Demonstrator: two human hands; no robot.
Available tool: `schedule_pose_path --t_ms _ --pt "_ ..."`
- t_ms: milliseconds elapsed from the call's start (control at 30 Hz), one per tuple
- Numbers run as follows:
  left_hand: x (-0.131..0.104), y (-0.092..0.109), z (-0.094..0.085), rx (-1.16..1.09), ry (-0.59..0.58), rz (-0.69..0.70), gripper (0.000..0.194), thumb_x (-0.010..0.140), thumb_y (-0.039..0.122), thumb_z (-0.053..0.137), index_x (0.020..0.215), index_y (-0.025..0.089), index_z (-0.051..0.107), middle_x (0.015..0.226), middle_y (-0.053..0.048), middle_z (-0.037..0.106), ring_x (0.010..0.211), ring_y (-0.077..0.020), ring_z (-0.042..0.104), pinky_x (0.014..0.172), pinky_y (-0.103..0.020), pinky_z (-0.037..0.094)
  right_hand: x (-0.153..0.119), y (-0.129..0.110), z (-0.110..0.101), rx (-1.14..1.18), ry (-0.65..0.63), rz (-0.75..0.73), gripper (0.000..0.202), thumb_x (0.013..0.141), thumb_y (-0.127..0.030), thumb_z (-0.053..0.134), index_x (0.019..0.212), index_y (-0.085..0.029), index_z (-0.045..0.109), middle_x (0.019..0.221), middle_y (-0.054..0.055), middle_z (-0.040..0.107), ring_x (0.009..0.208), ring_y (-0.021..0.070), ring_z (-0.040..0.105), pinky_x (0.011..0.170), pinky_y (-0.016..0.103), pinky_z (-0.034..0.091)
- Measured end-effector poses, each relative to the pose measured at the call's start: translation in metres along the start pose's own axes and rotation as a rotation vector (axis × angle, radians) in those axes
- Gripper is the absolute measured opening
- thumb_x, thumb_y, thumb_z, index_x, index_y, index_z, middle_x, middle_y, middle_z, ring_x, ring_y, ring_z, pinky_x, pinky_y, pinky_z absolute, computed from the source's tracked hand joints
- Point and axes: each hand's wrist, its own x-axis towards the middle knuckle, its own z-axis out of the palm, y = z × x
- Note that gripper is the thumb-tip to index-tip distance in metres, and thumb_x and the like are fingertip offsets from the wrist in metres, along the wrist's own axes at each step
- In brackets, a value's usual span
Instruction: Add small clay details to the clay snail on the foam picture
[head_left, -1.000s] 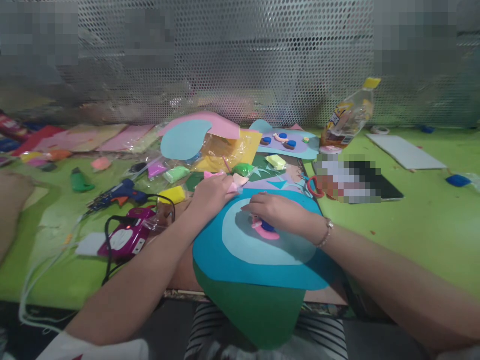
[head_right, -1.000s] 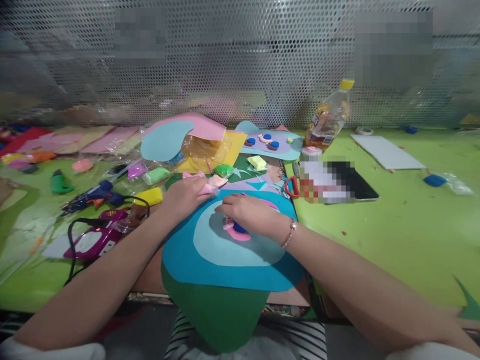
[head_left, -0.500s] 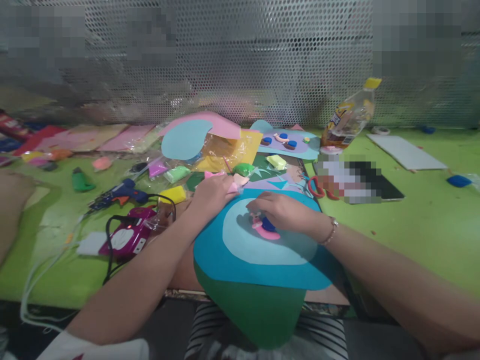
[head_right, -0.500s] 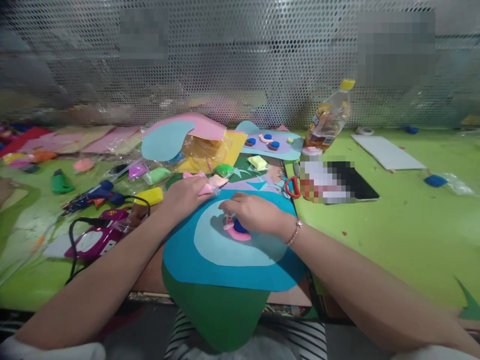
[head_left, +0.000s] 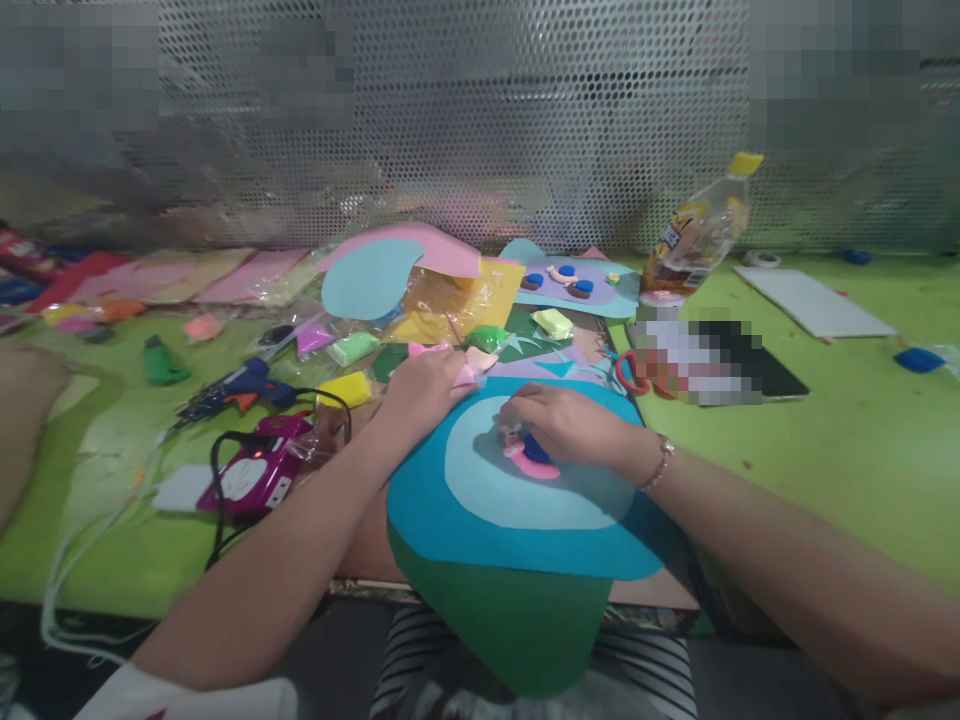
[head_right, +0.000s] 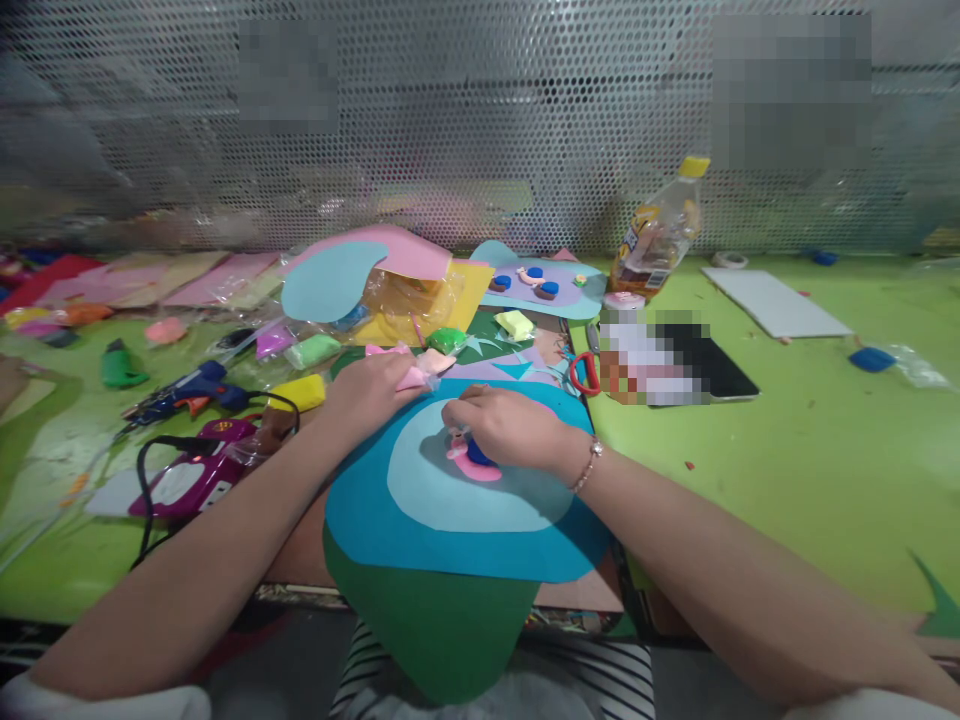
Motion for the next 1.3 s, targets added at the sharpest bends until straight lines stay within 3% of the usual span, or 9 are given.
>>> schedule_pose_path --t_ms 200,700,1033,1167,1300 --pt "0.000 -0.001 0.002 -0.037 0.013 -0.012 0.034 0.085 0.047 0.052 0.097 0.017 0.058 0.104 -0.011 0.065 0.094 -0.0267 0.061 0.068 -0.032 0.044 0.001 0.000 0.001 0.034 -0.071 -0.002 0.018 0.087 -0.006 0.044 0.091 -0.014 0.059 0.084 0.006 0.061 0.084 0.0158 0.056 0.071 0.025 0.044" --pt "0.000 -0.001 0.002 -0.014 0.022 -0.006 0.033 0.086 0.048 0.052 0.095 0.016 0.058 0.105 -0.011 0.065 0.093 -0.0267 0.062 0.067 -0.032 0.044 0.000 0.003 -0.001 -0.020 -0.053 -0.040 0.018 0.093 -0.014 0.043 0.094 -0.014 0.061 0.087 0.008 0.062 0.093 0.0179 0.055 0.073 0.027 0.045" --pt "0.000 -0.002 0.003 -0.025 0.036 0.000 0.032 0.085 0.048 0.054 0.095 0.017 0.057 0.102 -0.010 0.065 0.092 -0.0259 0.062 0.066 -0.031 0.043 -0.002 0.003 0.000 -0.029 -0.066 -0.060 0.020 0.091 -0.009 0.042 0.095 -0.015 0.060 0.085 0.007 0.062 0.089 0.0179 0.056 0.073 0.029 0.047" --pt "0.000 0.002 -0.003 -0.101 0.068 -0.025 0.031 0.085 0.048 0.054 0.091 0.017 0.057 0.092 -0.008 0.066 0.087 -0.0243 0.062 0.065 -0.030 0.041 -0.003 0.004 0.002 0.013 0.138 0.001 0.031 0.085 -0.002 0.035 0.102 -0.016 0.056 0.091 0.008 0.061 0.090 0.0189 0.056 0.073 0.031 0.048" --pt "-0.002 0.011 -0.008 -0.256 0.066 0.014 0.036 0.085 0.053 0.051 0.091 0.017 0.056 0.082 -0.005 0.063 0.077 -0.0209 0.060 0.062 -0.027 0.039 0.001 0.006 0.004 0.129 0.407 0.013 0.030 0.091 -0.007 0.033 0.113 -0.019 0.050 0.103 0.010 0.055 0.095 0.0181 0.054 0.081 0.035 0.049"
